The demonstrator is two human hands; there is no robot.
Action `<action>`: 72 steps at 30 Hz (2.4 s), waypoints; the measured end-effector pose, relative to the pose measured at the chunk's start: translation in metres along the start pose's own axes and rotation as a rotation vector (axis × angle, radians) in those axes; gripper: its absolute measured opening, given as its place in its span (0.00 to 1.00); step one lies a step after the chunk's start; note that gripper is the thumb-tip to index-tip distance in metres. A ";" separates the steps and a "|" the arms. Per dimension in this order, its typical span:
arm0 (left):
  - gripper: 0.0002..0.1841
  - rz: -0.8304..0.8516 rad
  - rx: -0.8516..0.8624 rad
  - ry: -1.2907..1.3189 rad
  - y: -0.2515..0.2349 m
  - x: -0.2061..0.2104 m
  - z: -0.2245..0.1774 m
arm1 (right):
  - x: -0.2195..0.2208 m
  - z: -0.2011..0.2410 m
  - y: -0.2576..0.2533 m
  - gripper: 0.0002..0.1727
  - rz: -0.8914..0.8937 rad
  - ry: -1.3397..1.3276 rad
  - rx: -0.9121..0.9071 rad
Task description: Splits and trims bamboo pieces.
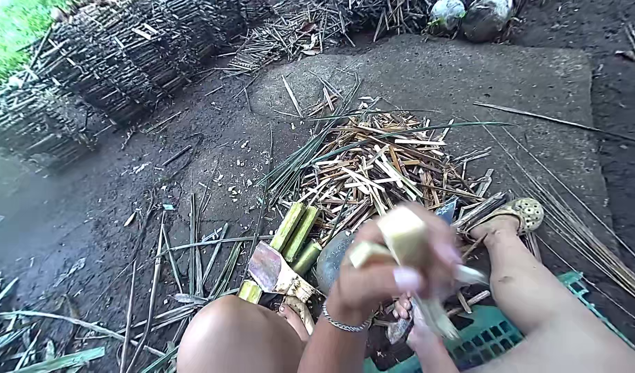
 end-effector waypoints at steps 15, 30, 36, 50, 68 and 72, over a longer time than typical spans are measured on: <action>0.18 -0.531 -0.334 -0.976 0.056 -0.268 0.147 | 0.001 -0.054 -0.020 0.30 0.008 0.160 0.194; 0.13 -0.391 -0.425 -0.950 0.064 -0.272 0.151 | 0.080 0.017 -0.006 0.26 0.381 0.597 -0.375; 0.14 -0.327 -0.415 -0.992 0.062 -0.260 0.148 | 0.078 0.016 -0.003 0.24 0.398 0.549 -0.301; 0.17 -0.349 -0.362 -0.989 0.061 -0.271 0.137 | 0.087 0.033 -0.009 0.23 0.433 0.540 -0.376; 0.13 -0.526 -0.215 -1.156 0.067 -0.282 0.137 | 0.089 0.013 -0.012 0.26 0.308 0.668 -0.341; 0.13 -0.518 -0.055 -1.172 0.064 -0.263 0.124 | 0.091 0.029 -0.002 0.28 0.345 0.677 -0.344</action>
Point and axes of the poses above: each hand's wrist, its own y-axis away from the middle knuckle, its own x-axis out of the palm, z = x × y, the point moved 10 cm from there along -y, towards the middle knuckle, and after that the axes turned 15 degrees about -z, right-handed, at the moved point
